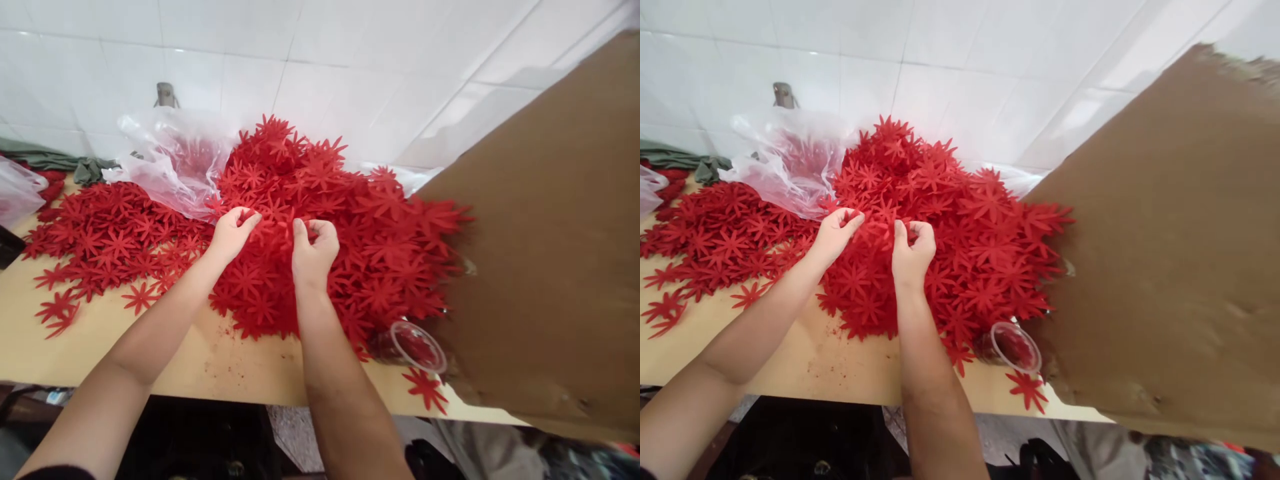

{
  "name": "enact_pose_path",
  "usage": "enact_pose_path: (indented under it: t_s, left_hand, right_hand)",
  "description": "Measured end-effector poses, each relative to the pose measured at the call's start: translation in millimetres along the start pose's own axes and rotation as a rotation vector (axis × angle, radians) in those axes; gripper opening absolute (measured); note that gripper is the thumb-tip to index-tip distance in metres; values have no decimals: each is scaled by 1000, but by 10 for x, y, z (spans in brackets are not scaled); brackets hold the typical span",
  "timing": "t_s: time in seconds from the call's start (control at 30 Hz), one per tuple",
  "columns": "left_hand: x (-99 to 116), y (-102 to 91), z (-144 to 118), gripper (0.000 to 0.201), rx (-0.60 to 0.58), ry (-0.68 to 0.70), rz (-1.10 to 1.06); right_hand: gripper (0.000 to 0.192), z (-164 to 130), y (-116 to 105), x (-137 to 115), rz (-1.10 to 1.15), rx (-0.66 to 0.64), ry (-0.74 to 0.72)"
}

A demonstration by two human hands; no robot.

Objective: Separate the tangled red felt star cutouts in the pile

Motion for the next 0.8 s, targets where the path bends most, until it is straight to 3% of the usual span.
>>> enact_pose_path:
  t_s: [0.07,0.17,0.27,0.37,0.47,0.53,0.67,0.73,0.8]
  left_hand:
    - [-22,19,74,14,-18,-18,32]
    - [-58,82,175,36,-99,-107,-44]
    - [-55,119,267,46,-157,-155,-111]
    - [-67,101,376,36,-145,-181,-69]
    - [-64,59,530,29,-125,-174,39]
    - [7,12,678,31,-107,-100,146]
    - [333,-71,923,45,-34,126,470]
    - [533,-28,874,50,-20,194,586]
    - [766,134,624,42,-75,306,588]
  right_hand:
    - [18,138,13,-14,0,-13,-18]
    - [21,335,114,-3,108,-122,-20]
    - [21,466,226,-7,129,-252,-14]
    - [11,570,273,-63,-25,-323,-52]
    - [12,719,257,-216,-277,-287,-225]
    - [13,829,270,-328,-389,-278,-363]
    - [45,999,369,-418,-532,-405,-548]
    - [48,1056,387,-414,-636,-434,-603]
    - [43,1074,405,-416,-730,-469,-679]
Point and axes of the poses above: each hand's wrist, its own z-axis towards the middle knuckle, its own y-axis out of the palm, x = y × z, the point moved 6 cm from there along z, towards the middle knuckle, and after that the axes turned 11 degrees about -z, right-handed, at the moved point
